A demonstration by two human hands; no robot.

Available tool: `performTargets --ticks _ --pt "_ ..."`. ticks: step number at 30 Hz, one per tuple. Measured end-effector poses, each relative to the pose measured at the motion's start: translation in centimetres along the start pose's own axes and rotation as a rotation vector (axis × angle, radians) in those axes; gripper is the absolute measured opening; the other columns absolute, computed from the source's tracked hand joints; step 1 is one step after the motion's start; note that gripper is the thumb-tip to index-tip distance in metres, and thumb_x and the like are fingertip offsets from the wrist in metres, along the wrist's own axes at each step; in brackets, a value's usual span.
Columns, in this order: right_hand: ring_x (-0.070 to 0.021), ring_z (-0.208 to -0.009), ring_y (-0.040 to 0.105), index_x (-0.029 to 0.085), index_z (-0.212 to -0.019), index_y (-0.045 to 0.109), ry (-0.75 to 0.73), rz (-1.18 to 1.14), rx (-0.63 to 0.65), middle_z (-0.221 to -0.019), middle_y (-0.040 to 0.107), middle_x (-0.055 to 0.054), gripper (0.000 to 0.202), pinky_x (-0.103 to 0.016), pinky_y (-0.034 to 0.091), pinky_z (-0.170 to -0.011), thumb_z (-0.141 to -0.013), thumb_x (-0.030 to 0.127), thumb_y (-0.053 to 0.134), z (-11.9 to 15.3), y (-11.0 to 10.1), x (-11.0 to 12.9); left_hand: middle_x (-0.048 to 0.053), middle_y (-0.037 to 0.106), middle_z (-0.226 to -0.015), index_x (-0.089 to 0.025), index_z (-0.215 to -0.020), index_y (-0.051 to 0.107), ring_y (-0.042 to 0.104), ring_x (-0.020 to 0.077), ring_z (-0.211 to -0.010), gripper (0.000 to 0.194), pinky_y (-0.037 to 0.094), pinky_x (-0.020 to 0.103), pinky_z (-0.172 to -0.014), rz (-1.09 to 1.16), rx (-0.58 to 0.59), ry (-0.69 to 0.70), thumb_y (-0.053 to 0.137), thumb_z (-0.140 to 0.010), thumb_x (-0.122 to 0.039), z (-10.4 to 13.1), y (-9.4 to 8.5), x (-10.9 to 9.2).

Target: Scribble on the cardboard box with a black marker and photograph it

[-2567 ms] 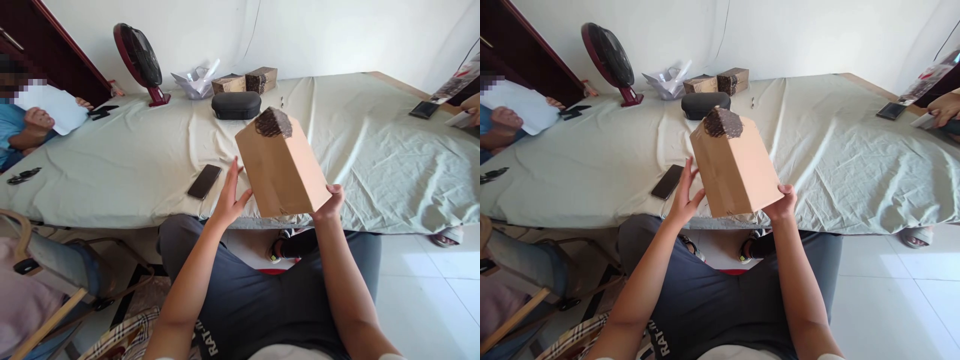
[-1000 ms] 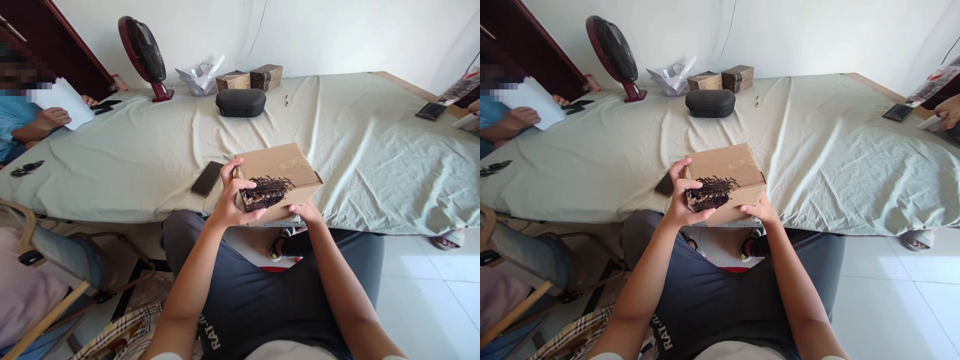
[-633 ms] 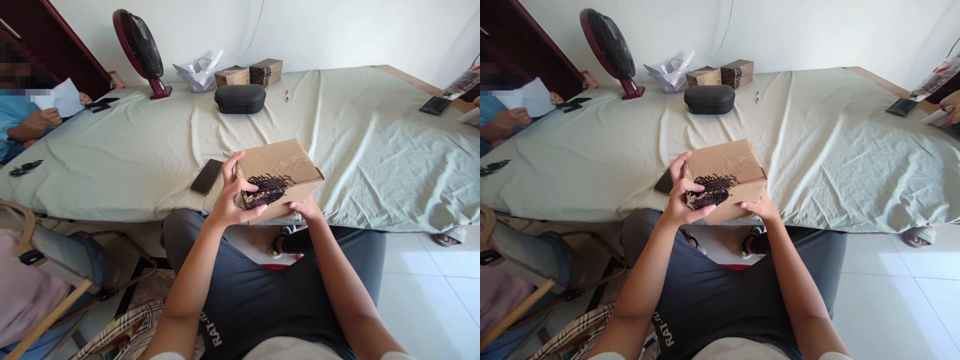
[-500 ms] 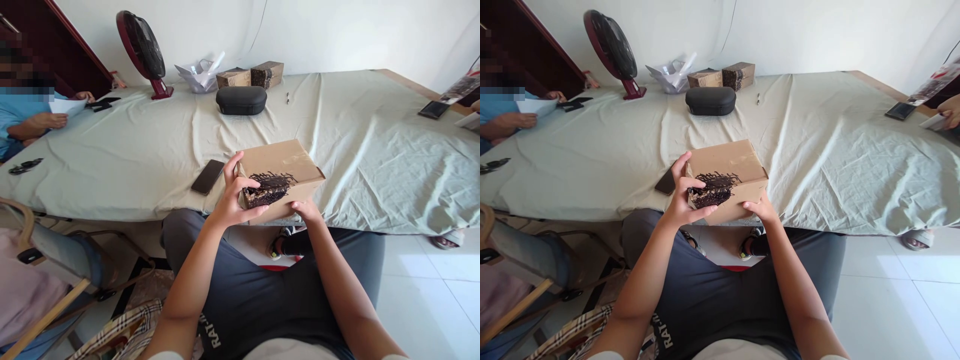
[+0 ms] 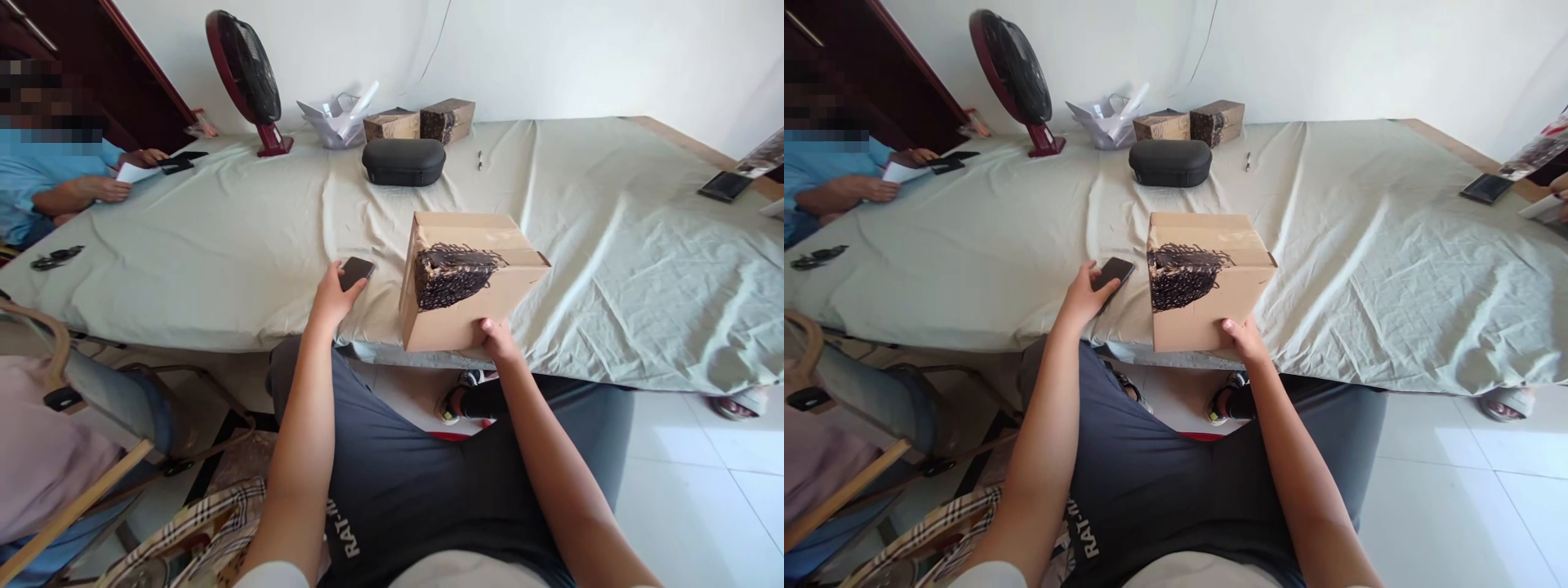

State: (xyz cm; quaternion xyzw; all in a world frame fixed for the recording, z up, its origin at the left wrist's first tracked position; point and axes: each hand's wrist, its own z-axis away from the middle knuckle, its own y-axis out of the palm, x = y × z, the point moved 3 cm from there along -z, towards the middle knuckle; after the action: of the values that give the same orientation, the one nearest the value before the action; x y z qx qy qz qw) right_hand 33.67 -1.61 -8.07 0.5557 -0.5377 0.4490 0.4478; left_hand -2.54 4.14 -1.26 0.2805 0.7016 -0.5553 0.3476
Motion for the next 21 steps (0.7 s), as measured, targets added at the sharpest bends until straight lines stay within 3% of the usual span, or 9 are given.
performTargets --ticks 3,6,9,11,14,17,19,21 --pt "-0.0399 -0.138 0.068 0.03 -0.133 0.068 -0.021 0.036 0.001 -0.127 0.081 -0.013 0.091 -0.057 0.053 -0.119 -0.066 0.091 0.077 -0.1 0.2 0.7 0.028 0.055 -0.162 -0.016 -0.161 0.047 0.051 0.0446 -0.155 0.107 0.036 0.063 -0.13 -0.026 0.147 0.04 0.08 -0.08 -0.077 0.4 1.1 -0.5" --pt "-0.0417 -0.142 0.064 0.027 -0.14 0.064 -0.009 0.055 0.019 -0.143 0.074 -0.015 0.101 -0.057 0.052 -0.12 -0.062 0.089 0.083 -0.2 0.7 1.5 0.027 0.04 -0.174 -0.022 -0.171 0.033 0.036 0.046 -0.166 0.147 0.031 0.062 -0.135 0.267 0.435 0.338 0.079 -0.054 -0.099 1.2 3.5 -2.5" --pt "-0.0428 -0.145 0.062 0.024 -0.146 0.06 0.01 0.054 0.053 -0.154 0.067 -0.018 0.107 -0.056 0.052 -0.121 -0.064 0.091 0.081 -0.2 1.3 1.9 0.026 0.028 -0.18 -0.029 -0.177 0.013 0.034 0.0471 -0.167 0.168 0.037 0.062 -0.132 0.446 0.556 0.552 0.087 -0.041 -0.096 2.2 5.3 -4.2" --pt "-0.0422 -0.153 0.055 0.024 -0.15 0.059 -0.018 0.08 0.097 -0.162 0.061 -0.018 0.106 -0.055 0.048 -0.126 -0.069 0.09 0.079 -0.1 1.6 2.2 0.027 0.026 -0.181 -0.03 -0.177 0.004 0.041 0.0472 -0.163 0.165 0.042 0.063 -0.128 0.448 0.505 0.583 0.095 -0.05 -0.084 2.5 5.8 -4.4" --pt "-0.038 -0.161 0.046 0.029 -0.155 0.057 -0.114 0.114 0.151 -0.171 0.053 -0.013 0.096 -0.055 0.041 -0.131 -0.083 0.091 0.066 -0.7 1.5 2.9 0.024 0.029 -0.18 -0.031 -0.177 0.009 0.048 0.0461 -0.158 0.152 0.045 0.062 -0.127 0.497 0.362 0.543 0.098 -0.06 -0.071 2.1 4.9 -3.5" --pt "-0.0325 -0.156 0.052 0.031 -0.156 0.056 -0.163 0.223 0.029 -0.166 0.058 -0.012 0.074 -0.054 0.041 -0.129 -0.102 0.08 0.044 -3.2 0.8 3.7 0.017 0.038 -0.178 -0.035 -0.174 0.023 0.043 0.0452 -0.162 0.135 0.04 0.062 -0.131 0.61 0.194 0.452 0.095 -0.065 -0.069 0.8 3.1 -1.9" --pt "-0.0343 -0.149 0.055 0.025 -0.153 0.06 -0.129 0.496 -0.064 -0.158 0.063 -0.016 0.062 -0.056 0.042 -0.125 -0.106 0.065 0.049 -5.6 0.9 4.1 0.014 0.044 -0.175 -0.036 -0.172 0.028 0.043 0.0446 -0.162 0.128 0.038 0.061 -0.132 0.658 0.115 0.412 0.093 -0.067 -0.069 0.0 2.3 -1.0" --pt "-0.0417 -0.144 0.053 0.018 -0.152 0.061 -0.028 0.934 -0.031 -0.154 0.062 -0.021 0.059 -0.061 0.044 -0.118 -0.105 0.052 0.055 -8.0 1.9 4.1 0.014 0.045 -0.174 -0.037 -0.172 0.028 0.045 0.044 -0.16 0.126 0.041 0.06 -0.131 0.663 0.089 0.412 0.093 -0.068 -0.067 -0.4 2.2 -0.7"
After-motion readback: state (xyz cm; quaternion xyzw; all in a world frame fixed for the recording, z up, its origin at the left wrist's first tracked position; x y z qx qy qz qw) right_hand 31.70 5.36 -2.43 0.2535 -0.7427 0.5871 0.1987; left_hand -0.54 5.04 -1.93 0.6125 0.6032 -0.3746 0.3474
